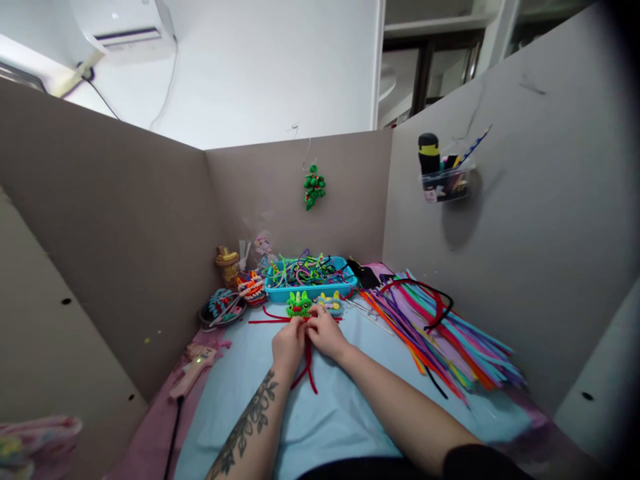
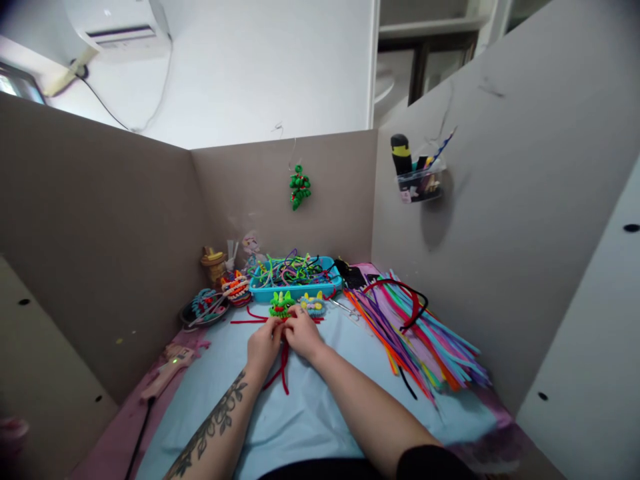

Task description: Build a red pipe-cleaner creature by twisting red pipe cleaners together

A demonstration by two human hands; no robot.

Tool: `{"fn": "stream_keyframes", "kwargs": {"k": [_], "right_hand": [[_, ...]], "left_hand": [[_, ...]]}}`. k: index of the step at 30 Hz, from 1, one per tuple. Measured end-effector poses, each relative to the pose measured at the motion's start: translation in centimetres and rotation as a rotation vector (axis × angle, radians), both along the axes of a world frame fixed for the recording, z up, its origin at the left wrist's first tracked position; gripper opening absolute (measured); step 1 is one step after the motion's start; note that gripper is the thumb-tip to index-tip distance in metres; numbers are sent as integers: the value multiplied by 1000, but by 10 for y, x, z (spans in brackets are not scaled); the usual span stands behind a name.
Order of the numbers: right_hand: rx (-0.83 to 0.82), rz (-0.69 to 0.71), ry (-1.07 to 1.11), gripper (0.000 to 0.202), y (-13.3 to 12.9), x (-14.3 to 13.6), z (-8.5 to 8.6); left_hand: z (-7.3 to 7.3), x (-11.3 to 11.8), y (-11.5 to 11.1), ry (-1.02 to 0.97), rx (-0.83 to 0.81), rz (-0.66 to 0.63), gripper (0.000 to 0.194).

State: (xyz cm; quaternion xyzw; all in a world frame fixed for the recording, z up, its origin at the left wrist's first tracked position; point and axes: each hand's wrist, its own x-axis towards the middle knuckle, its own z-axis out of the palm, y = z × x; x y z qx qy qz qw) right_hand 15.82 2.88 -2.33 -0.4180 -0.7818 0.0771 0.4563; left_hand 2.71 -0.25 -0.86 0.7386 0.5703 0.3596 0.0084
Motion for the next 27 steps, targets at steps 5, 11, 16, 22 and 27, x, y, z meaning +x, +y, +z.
{"fn": "stream_keyframes", "kwargs": {"k": [5, 11, 16, 22, 27], "right_hand": [[-12, -12, 18, 15, -2, -1, 4], [-54, 34, 38, 15, -6, -5, 7], [-136, 5, 63, 13, -5, -3, 10], [-153, -1, 214, 14, -3, 2, 16], [-305, 80, 337, 13, 2, 2, 11]], "left_hand": [[1, 2, -2, 24, 24, 58, 21], [3, 6, -1, -85, 172, -20, 17], [6, 9, -4, -215, 239, -240, 17], [8, 0, -2, -449, 318, -235, 12], [2, -9, 9, -637, 159, -85, 15]]}}
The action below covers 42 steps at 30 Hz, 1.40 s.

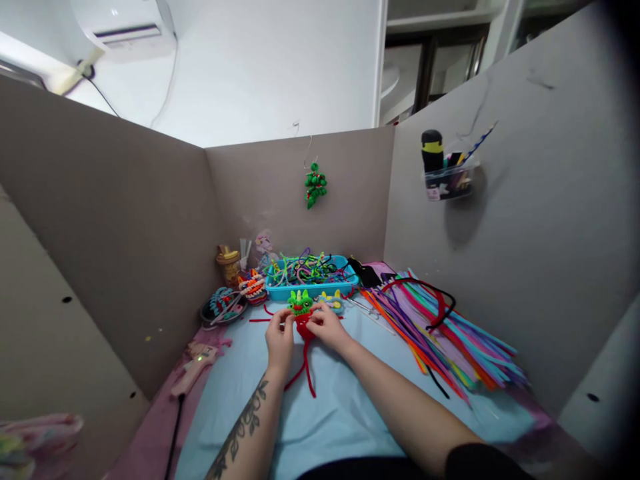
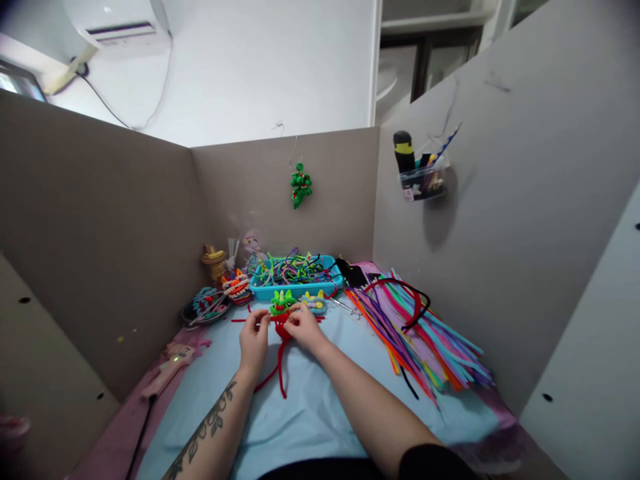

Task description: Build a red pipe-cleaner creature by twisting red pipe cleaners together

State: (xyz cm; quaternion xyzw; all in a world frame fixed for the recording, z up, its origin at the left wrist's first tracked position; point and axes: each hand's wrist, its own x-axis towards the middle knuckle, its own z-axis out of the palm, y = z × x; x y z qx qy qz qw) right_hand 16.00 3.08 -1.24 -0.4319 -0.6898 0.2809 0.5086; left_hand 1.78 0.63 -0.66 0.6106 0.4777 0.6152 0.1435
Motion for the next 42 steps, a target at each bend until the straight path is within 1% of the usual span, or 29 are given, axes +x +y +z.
{"fn": "stream_keyframes", "kwargs": {"k": [1, 3, 6, 9, 12, 15, 17, 18, 20, 24, 29, 35, 38, 40, 42], "right_hand": [[-32, 19, 15, 12, 1, 1, -1], [-56, 63, 18, 9, 2, 3, -3], [-12, 124, -36, 8, 0, 6, -1], [53, 134, -98, 9, -3, 7, 3], [129, 95, -102, 4, -5, 6, 5], [201, 54, -24, 9, -4, 6, 7], [235, 36, 9, 5, -4, 5, 8], [244, 25, 12, 3, -4, 5, 9], [249, -7, 9, 8, -5, 4, 10], [232, -44, 12, 11, -10, -3, 12], [178, -25, 20, 12, -10, -6, 10], [266, -26, -46, 10, -11, -2, 8], [235, -23, -53, 11, -12, -3, 8], [203, -43, -46, 11, -11, -4, 7], [192, -94, -57, 12, -10, -6, 5]], "left_hand": [[-1, -1, 2, 43, -20, -19, 15], [-2, -2, 4, 169, -10, -23, 14], [-1, -4, 5, 311, 47, -4, 17], [0, -4, 4, 371, -22, -94, 17], [0, -4, 4, 331, -112, -157, 21], [-1, -2, 4, 243, -139, -202, 20], [0, -1, 4, 177, -150, -225, 20], [1, 0, 3, 140, -157, -230, 20], [3, 1, 3, 71, -173, -225, 21], [5, 2, 1, -21, -178, -183, 21], [4, 1, 2, -16, -185, -177, 20], [3, -1, 5, 9, -261, -245, 21], [4, -1, 4, -4, -244, -244, 21], [5, -1, 3, 2, -220, -245, 21], [5, 0, 2, 21, -209, -247, 20]]}}
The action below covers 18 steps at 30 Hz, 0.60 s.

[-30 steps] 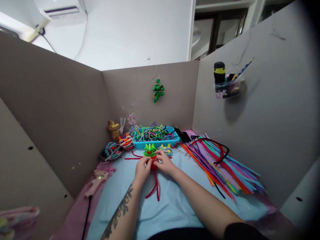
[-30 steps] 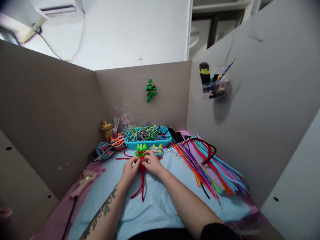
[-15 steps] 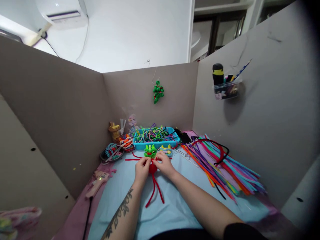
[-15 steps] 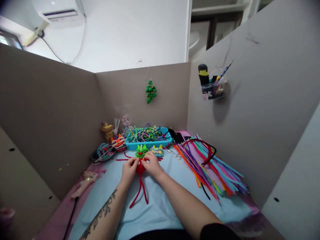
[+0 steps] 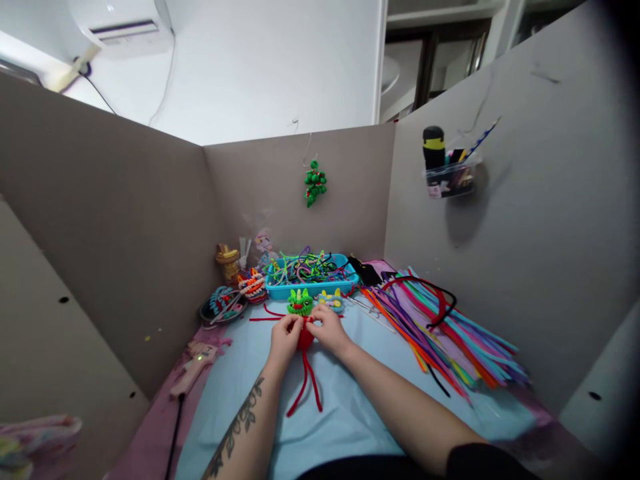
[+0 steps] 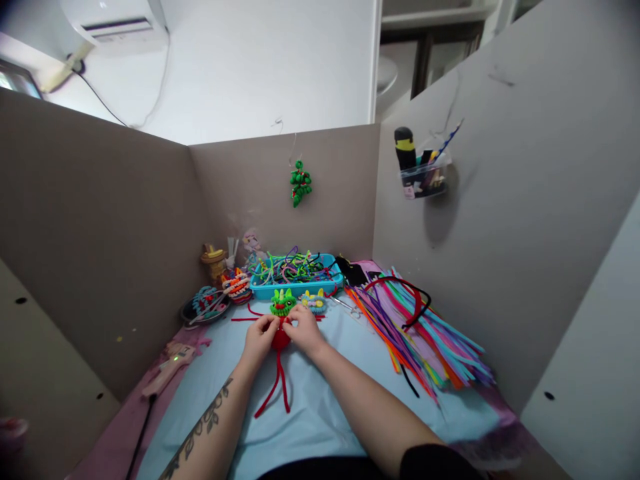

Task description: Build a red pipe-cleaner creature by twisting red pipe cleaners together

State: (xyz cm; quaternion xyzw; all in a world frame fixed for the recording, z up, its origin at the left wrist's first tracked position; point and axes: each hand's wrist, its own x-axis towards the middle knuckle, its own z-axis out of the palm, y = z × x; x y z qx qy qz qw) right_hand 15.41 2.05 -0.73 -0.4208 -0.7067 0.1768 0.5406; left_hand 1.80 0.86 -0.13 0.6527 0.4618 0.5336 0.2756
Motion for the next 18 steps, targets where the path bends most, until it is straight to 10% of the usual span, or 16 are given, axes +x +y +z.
{"fn": "stream_keyframes", "kwargs": {"k": [6, 13, 18], "right_hand": [[-162, -156, 40, 13, 9, -2, -11], [-532, 43, 475, 16, 18, -5, -21], [-492, -26, 509, 14, 20, -5, -22]], "left_hand": [[-1, 1, 0, 72, 60, -6, 17], [-1, 1, 1, 7, -18, -24, 18], [-6, 0, 6, -110, -60, -56, 19]]}}
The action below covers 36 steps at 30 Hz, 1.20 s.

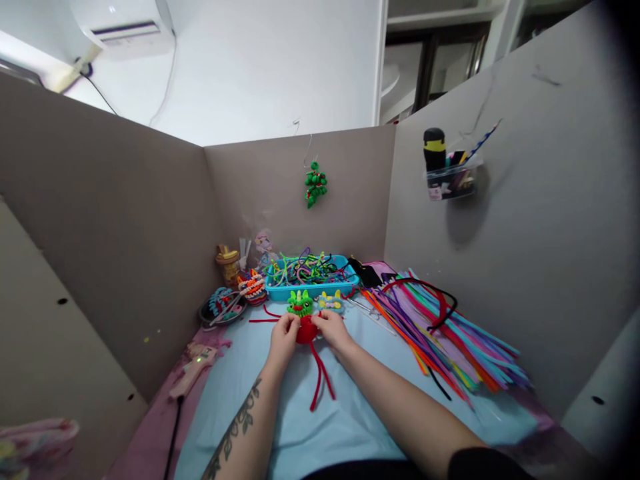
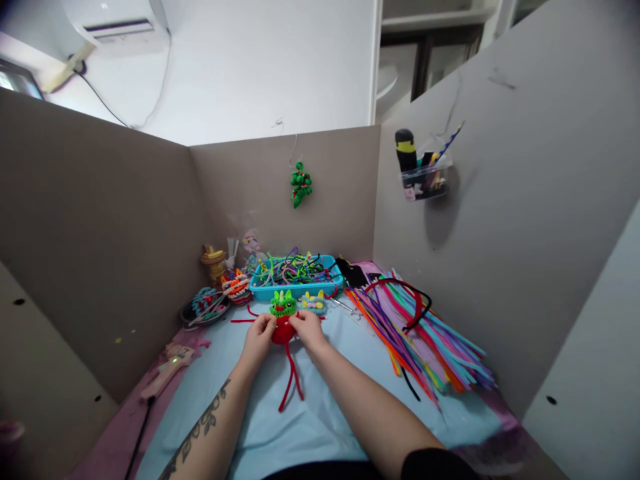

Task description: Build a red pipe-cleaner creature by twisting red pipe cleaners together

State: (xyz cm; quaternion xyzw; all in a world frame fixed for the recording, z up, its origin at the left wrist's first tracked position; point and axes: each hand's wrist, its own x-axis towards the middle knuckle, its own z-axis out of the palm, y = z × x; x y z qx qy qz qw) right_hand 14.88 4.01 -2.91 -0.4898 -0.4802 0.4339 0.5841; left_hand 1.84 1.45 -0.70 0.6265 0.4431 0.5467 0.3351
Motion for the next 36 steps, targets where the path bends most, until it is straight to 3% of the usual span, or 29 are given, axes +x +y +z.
{"fn": "stream_keyframes", "kwargs": {"k": [6, 14, 20, 24, 27, 29, 32, 36], "right_hand": [[117, -86, -186, 22, -2, 5, 5], [22, 38, -45, 11, 1, 5, 3], [499, 78, -245, 14, -27, 8, 31], [603, 180, -321, 13, -41, 6, 42], [587, 215, -321, 6, -35, 10, 40], [523, 188, -252, 20, -27, 15, 37], [402, 176, -131, 25, -16, 21, 32], [301, 414, 30, 30, -10, 26, 32]], "left_hand": [[0, 6, -7, 73, 11, -33, 22], [-1, 0, 1, -239, -169, -6, 34], [-1, -5, 4, -380, -219, 2, 36], [0, -6, 4, -428, -206, -58, 34], [1, -9, 4, -483, -214, -121, 34], [2, -11, 4, -527, -224, -186, 32], [3, -14, 3, -556, -232, -278, 29], [4, -14, -1, -556, -224, -364, 26]]}}
